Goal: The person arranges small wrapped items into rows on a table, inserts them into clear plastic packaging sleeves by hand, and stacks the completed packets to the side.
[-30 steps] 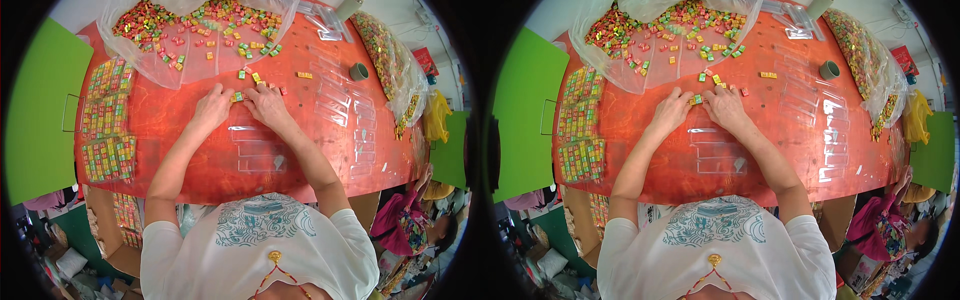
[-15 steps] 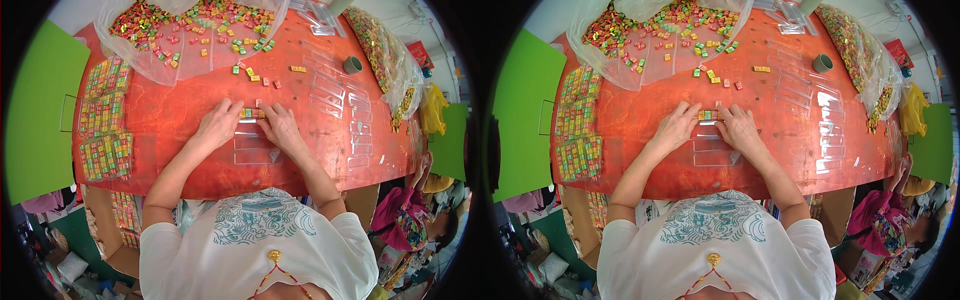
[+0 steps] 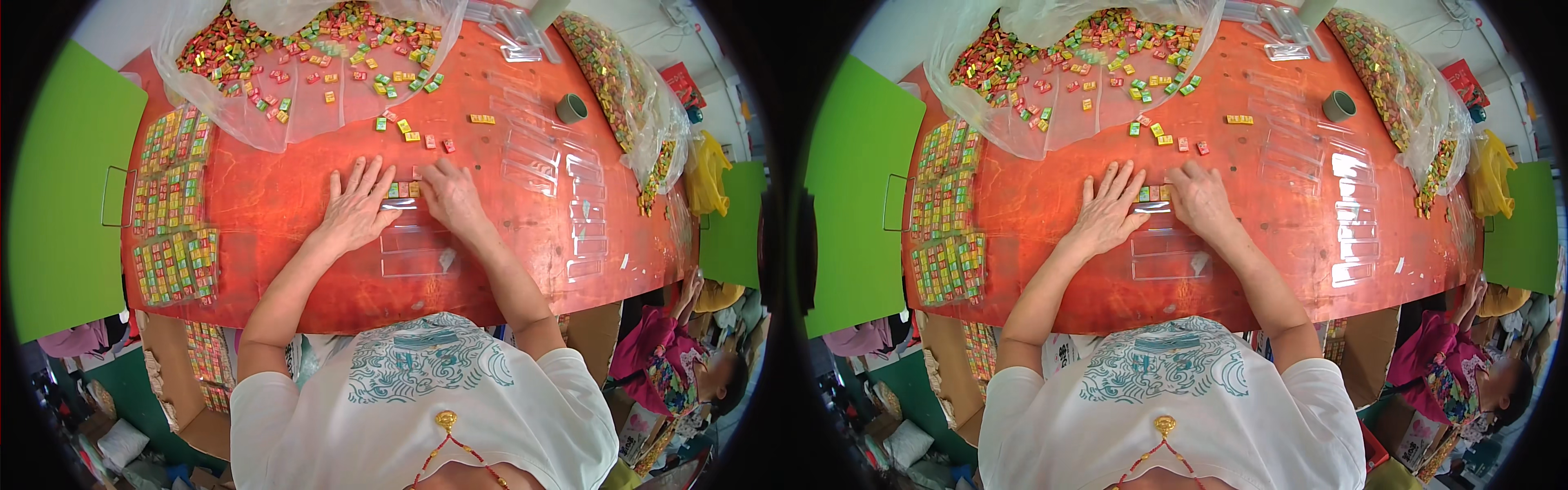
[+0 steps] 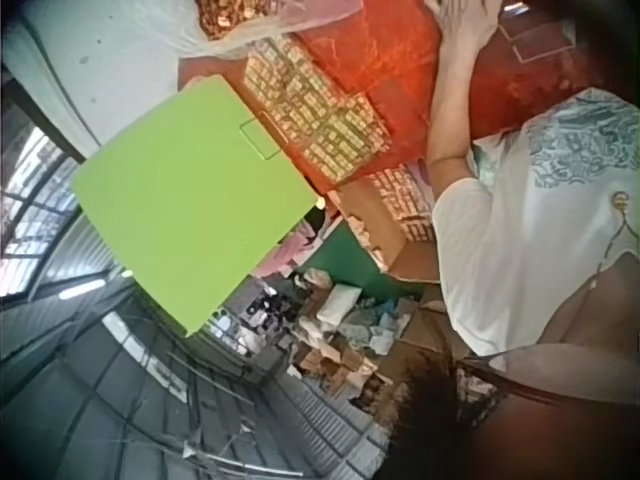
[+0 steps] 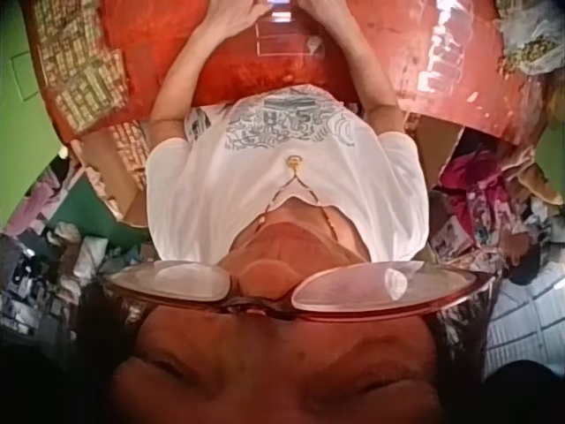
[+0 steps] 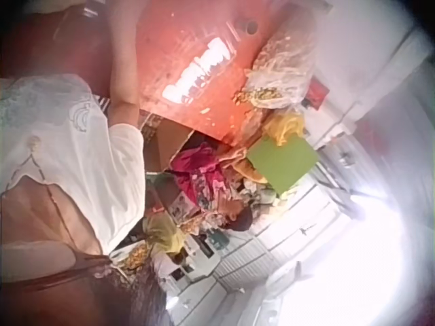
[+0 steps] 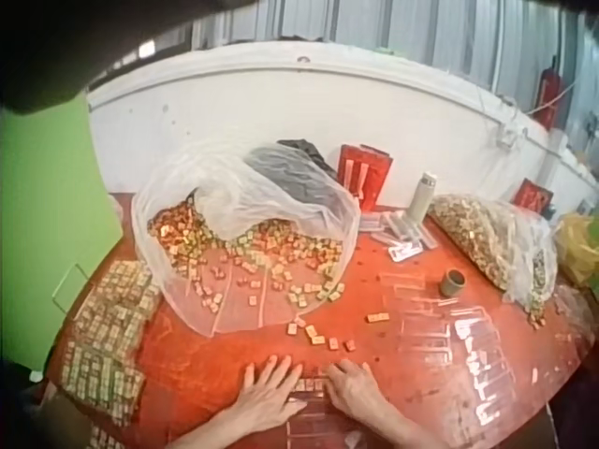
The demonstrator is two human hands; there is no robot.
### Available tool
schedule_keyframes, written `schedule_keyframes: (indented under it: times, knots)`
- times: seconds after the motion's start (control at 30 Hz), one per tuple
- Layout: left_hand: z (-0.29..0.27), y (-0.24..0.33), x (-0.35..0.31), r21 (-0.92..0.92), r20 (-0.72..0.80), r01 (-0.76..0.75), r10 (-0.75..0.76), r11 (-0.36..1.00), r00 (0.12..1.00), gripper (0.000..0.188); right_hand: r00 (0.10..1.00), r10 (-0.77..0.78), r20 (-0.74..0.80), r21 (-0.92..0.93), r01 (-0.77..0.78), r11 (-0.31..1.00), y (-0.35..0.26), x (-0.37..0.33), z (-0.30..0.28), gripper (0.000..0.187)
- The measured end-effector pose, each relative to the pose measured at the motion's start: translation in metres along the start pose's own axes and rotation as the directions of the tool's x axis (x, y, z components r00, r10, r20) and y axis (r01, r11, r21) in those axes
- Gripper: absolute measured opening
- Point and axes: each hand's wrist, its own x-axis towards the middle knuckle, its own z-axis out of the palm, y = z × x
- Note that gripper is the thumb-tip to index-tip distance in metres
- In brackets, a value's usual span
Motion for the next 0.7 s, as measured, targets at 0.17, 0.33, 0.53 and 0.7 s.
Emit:
schedule_keyframes:
  times: [0.17,0.33,0.53,0.7]
  knots:
    - [0.000,-0.011,-0.003,-0.326,-0.164,-0.005,-0.051,0.945,0.985,0.076,0.998,0.040,0.051,-0.110,-0.034,0.993,0.016,0.015,0.004,0.018]
    - [0.001,-0.035,-0.019,-0.284,-0.253,-0.018,-0.057,0.959,0.966,0.067,0.999,0.029,0.025,-0.118,-0.026,0.993,0.028,0.018,0.005,0.016]
    - [0.004,-0.033,-0.016,-0.119,-0.321,-0.045,0.004,0.992,0.947,0.044,0.996,0.002,0.090,-0.077,0.004,0.997,0.021,0.017,0.002,0.018]
    - [0.006,-0.035,-0.012,-0.069,-0.386,-0.034,0.005,0.997,0.922,0.036,0.996,-0.085,-0.037,-0.229,0.075,0.971,0.002,0.020,-0.009,0.020]
